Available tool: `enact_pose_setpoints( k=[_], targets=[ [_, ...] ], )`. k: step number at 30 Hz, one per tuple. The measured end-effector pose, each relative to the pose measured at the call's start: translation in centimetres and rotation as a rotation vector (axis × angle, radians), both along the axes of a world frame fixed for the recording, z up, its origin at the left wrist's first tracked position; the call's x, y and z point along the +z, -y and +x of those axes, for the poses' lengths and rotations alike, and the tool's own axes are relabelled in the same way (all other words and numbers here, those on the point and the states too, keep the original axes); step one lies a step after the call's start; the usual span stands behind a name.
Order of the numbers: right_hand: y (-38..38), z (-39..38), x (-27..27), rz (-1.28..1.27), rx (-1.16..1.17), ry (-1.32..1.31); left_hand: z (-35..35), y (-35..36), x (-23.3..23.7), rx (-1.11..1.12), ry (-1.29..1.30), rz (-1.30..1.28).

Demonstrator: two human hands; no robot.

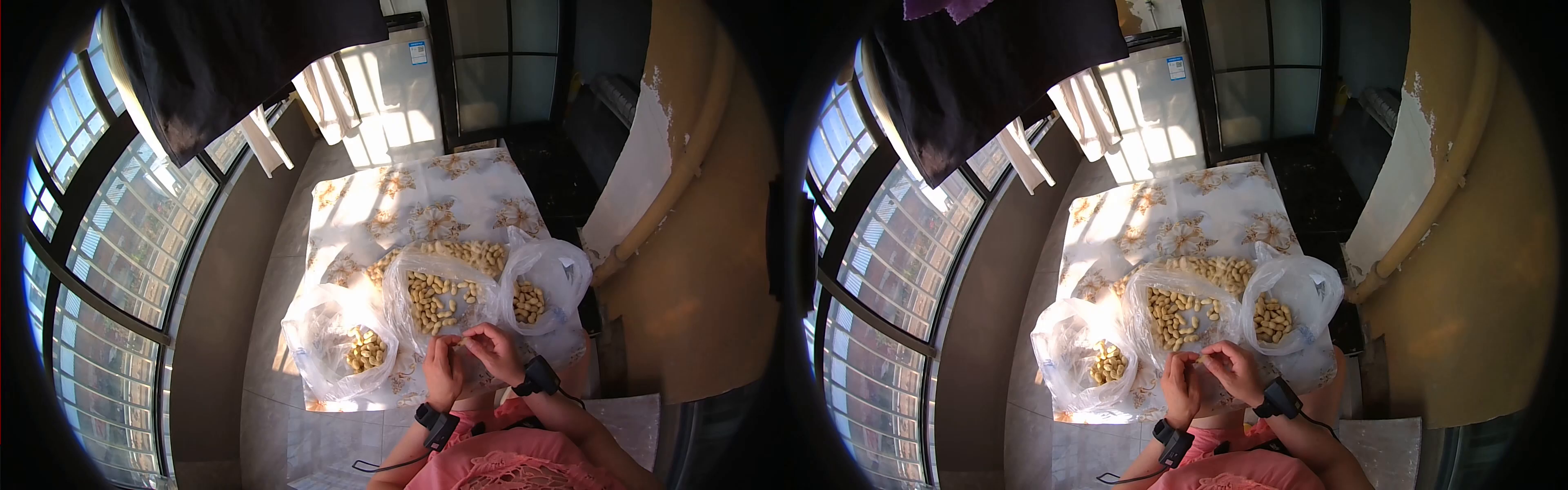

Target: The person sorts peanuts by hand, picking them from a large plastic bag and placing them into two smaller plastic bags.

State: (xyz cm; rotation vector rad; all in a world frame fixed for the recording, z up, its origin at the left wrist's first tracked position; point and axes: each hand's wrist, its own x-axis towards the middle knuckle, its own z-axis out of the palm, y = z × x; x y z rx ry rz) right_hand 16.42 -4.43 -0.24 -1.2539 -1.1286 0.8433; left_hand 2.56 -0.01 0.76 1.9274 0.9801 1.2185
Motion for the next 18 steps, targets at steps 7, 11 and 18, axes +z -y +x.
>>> enact_pose_setpoints(
  k=[7,11,18],
  targets=[
    [0.03,0.07,-0.15,-0.006,0.018,-0.012,-0.04,-0.22,-1.11,-0.004,0.009,-0.011],
    [0.11,0.07,0.11,-0.022,0.028,-0.033,0.10,-0.11,-1.00,0.000,0.035,-0.023],
    [0.07,0.09,-0.07,-0.020,0.038,-0.059,0.15,-0.12,-1.14,0.011,0.049,-0.054]
  ],
)
